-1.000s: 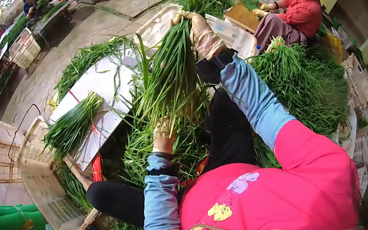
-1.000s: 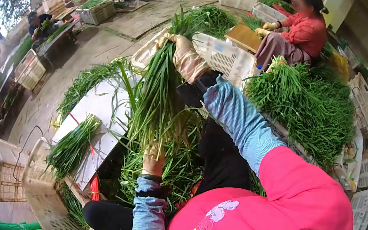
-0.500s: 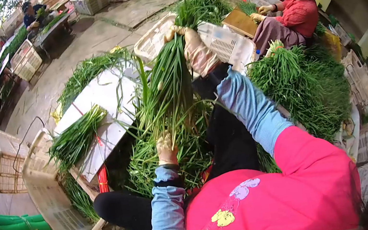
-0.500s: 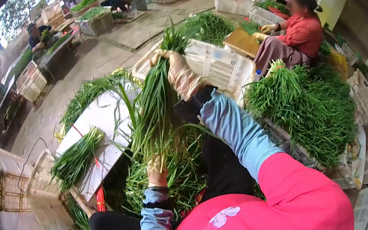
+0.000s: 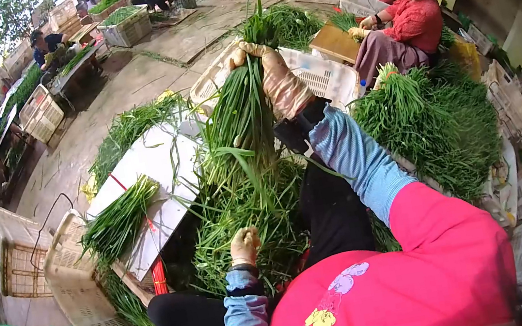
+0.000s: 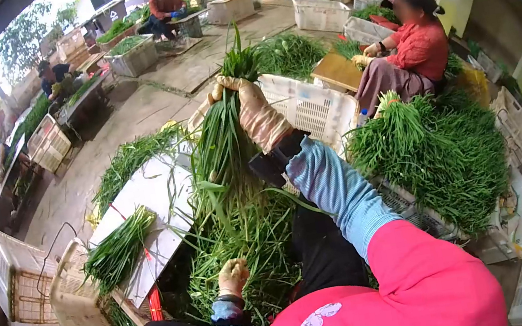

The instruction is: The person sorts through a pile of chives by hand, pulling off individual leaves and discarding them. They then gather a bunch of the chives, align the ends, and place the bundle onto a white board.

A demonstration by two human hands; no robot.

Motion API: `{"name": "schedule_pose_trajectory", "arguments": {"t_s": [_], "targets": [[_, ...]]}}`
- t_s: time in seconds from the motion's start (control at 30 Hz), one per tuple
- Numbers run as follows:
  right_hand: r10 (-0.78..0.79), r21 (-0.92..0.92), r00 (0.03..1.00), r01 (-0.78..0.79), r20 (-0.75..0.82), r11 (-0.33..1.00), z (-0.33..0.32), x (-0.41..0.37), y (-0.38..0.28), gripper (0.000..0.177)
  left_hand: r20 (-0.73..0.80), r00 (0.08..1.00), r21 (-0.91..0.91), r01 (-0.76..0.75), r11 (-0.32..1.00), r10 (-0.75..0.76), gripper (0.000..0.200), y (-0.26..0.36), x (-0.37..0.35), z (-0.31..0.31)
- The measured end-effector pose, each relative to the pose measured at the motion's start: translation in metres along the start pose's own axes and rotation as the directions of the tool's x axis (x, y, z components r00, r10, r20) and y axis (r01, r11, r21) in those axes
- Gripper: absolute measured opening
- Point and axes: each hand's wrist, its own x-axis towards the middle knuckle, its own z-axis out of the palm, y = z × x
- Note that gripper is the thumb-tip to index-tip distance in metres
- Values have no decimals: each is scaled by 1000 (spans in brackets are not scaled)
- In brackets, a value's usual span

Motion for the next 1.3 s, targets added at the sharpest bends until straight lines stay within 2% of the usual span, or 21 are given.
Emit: {"name": "schedule_pose_trajectory", "arguments": {"t_s": [0.07,0.13,0.17,0.2,0.27,0.3,0.33,0.4,0.47,0.6,0.67,0.7,0.8,0.87,0.9,0.93,1.13,1.17,1.2,1.23,1.3], "targets": [[16,-59,998,-19,-58,998,8,-8,-2,27,3,947,214,-315,925,322,18,6,1,5],[65,56,997,-62,-45,996,10,-9,-3,26,90,932,346,-360,866,351,22,21,-2,1],[53,8,993,-53,-105,999,14,-12,-5,25,138,979,97,-165,981,151,25,31,-9,4],[67,9,996,-66,-51,998,13,-14,-8,25,207,975,-131,111,985,-82,28,54,-22,7],[3,13,996,-2,-86,1000,20,-15,-10,24,284,938,-153,251,956,-201,31,48,-20,1],[17,-16,994,-19,-106,1000,17,-13,-11,23,261,965,650,-199,733,30,33,-19,23,-20],[20,-19,994,-22,-109,1000,15,-10,-12,23,60,990,893,-111,437,127,37,24,-7,2],[-1,-39,995,-3,-102,999,10,-5,-12,23,89,832,737,-425,525,548,37,19,-6,6],[-76,-49,978,67,-196,997,29,-21,-12,18,86,841,462,-508,727,534,50,24,6,17],[-131,35,977,139,-166,990,2,5,4,15,119,920,228,-390,892,373,63,58,13,36],[-106,87,962,132,-253,987,0,7,8,12,160,951,-384,-186,904,263,65,88,0,52],[-107,131,959,146,-263,981,1,8,10,9,169,955,-438,-149,886,244,66,92,0,56],[-144,128,955,182,-258,975,5,8,20,9,108,951,-441,-215,871,290,62,76,15,62],[-174,52,946,195,-275,979,22,-1,24,11,98,945,-309,-269,912,312,48,58,39,59],[-161,60,953,182,-257,981,25,-1,27,11,71,887,93,-462,882,457,42,28,70,52],[-149,69,959,170,-240,983,27,-1,29,11,108,804,480,-558,677,585,37,11,86,47],[-73,151,964,115,-255,982,34,-4,37,12,-60,713,392,-627,674,698,30,14,64,44],[-56,130,970,89,-236,988,42,-10,35,13,-129,843,113,-510,853,522,31,22,59,44],[-56,130,970,89,-238,988,40,-10,36,13,-131,940,-183,-334,925,314,32,32,52,46],[-74,126,964,110,-257,986,36,-7,40,12,-171,917,-50,-372,927,359,33,36,48,47],[-109,139,949,155,-296,978,31,2,47,12,-170,907,-26,-396,918,386,32,41,42,50]]}}
